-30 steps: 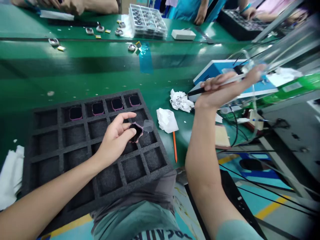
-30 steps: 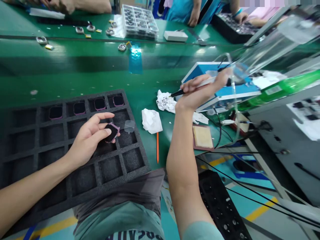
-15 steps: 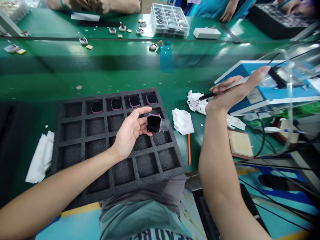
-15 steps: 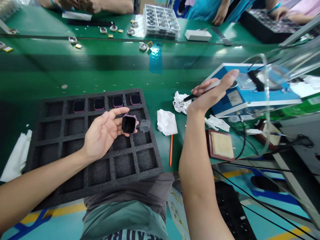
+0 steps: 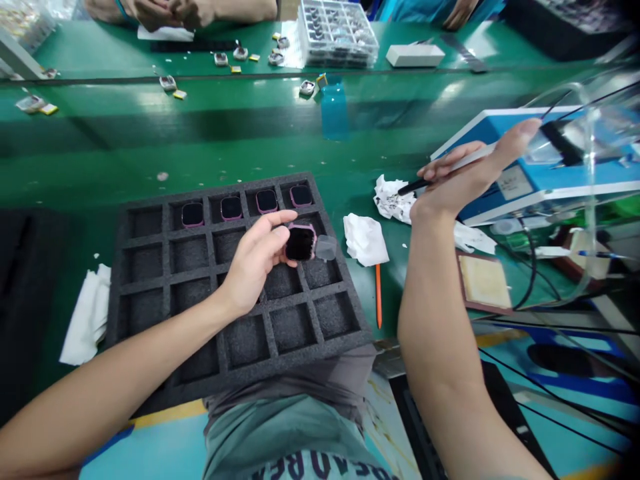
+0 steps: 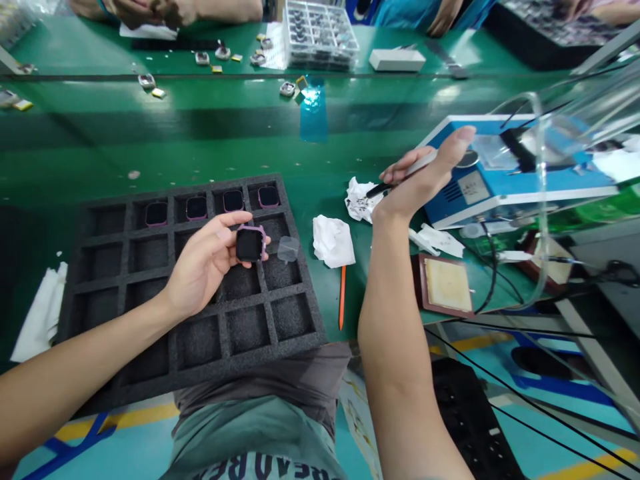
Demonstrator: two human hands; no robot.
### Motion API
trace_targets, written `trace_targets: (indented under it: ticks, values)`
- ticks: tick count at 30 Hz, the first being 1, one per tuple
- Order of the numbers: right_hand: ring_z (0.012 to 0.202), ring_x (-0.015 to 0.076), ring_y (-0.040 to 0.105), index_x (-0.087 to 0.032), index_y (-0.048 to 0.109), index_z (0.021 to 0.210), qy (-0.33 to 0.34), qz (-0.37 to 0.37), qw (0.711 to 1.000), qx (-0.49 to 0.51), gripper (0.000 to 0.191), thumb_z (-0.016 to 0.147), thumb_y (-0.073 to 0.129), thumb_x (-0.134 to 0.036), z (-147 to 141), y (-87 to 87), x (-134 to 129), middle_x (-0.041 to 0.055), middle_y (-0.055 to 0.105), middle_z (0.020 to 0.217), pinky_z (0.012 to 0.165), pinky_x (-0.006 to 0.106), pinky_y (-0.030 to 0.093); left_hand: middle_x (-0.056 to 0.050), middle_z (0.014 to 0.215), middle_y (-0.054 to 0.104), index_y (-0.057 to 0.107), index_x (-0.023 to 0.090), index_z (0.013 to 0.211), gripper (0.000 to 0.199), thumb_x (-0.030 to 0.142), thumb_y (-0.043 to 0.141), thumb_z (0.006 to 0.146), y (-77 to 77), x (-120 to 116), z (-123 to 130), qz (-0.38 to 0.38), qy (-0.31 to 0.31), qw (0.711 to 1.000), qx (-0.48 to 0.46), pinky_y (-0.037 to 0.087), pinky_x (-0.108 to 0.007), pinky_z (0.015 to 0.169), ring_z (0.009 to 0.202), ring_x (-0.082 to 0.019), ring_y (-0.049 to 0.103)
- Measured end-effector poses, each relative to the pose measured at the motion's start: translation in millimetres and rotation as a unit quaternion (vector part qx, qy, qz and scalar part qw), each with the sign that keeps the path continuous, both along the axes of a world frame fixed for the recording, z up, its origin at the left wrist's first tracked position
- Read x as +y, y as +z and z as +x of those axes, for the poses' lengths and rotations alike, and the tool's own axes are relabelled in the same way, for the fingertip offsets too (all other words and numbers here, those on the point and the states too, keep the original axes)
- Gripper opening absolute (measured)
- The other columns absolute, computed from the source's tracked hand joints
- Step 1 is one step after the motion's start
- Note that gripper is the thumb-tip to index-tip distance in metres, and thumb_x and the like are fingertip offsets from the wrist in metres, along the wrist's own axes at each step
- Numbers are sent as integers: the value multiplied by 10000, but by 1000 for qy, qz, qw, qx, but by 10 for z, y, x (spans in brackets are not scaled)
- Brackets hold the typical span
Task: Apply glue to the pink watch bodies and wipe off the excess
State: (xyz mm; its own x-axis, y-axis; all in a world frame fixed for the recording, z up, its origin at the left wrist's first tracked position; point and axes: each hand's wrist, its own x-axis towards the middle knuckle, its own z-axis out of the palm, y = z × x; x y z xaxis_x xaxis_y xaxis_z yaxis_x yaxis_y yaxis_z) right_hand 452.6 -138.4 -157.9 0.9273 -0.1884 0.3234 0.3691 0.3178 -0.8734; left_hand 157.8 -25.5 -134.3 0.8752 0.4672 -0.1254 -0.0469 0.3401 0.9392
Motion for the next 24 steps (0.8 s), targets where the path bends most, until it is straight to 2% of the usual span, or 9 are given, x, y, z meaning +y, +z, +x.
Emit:
trace_targets:
  ticks: [3,7,9,12,15,19,22,24]
  values:
    - [357,69,332,-293,337,564,-1,-21,1000,-16,785,837,-82,-899,45,-48,23,-64,249,420,414,280,343,-61,997,790,613,174,1172,439,296,783,786,98,91,35,31,58,998,9,529,-286,714,805,-182,747]
    - [362,62,400,-277,377,570,-12,-59,998,-31,719,973,81,-793,79,-104,72,-58,295,407,422,255,377,-51,980,785,650,160,998,297,186,770,727,328,197,92,49,130,990,22,524,-241,689,768,-134,737]
    - [368,57,430,-270,378,570,-12,-73,996,-40,681,1017,141,-725,94,-128,92,-58,307,406,432,238,391,-36,948,774,648,165,954,270,173,768,712,430,206,110,66,148,987,27,527,-240,682,765,-138,743]
    - [352,47,424,-285,332,579,-13,-97,993,-69,640,1029,98,-675,126,-157,101,-65,285,399,433,223,379,-6,871,744,659,175,953,295,179,783,685,503,155,121,113,141,982,52,543,-271,695,760,-159,739]
    - [349,42,409,-290,319,578,-18,-116,990,-82,636,1043,64,-642,141,-163,90,-65,270,400,436,221,368,-6,828,730,690,162,950,282,147,756,676,461,53,132,205,89,967,124,519,-281,698,725,-141,682]
    - [394,62,417,-289,339,593,-2,-127,990,-53,639,1068,54,-606,72,-121,84,-52,286,424,474,248,377,-8,773,714,685,155,930,240,93,683,698,288,-69,169,355,7,908,224,485,-293,723,704,-139,629]
    - [437,83,399,-289,339,598,24,-113,993,-31,624,1089,70,-565,-9,-84,91,-38,299,445,518,282,355,-25,755,705,692,158,897,207,97,667,701,153,-97,205,391,-8,882,262,479,-322,716,707,-169,624]
    - [443,92,382,-287,338,585,29,-96,995,-22,618,1089,95,-551,-42,-75,76,-32,300,446,531,296,336,-45,820,714,694,166,869,184,112,679,694,95,-93,225,412,1,870,272,485,-340,756,766,-188,628]
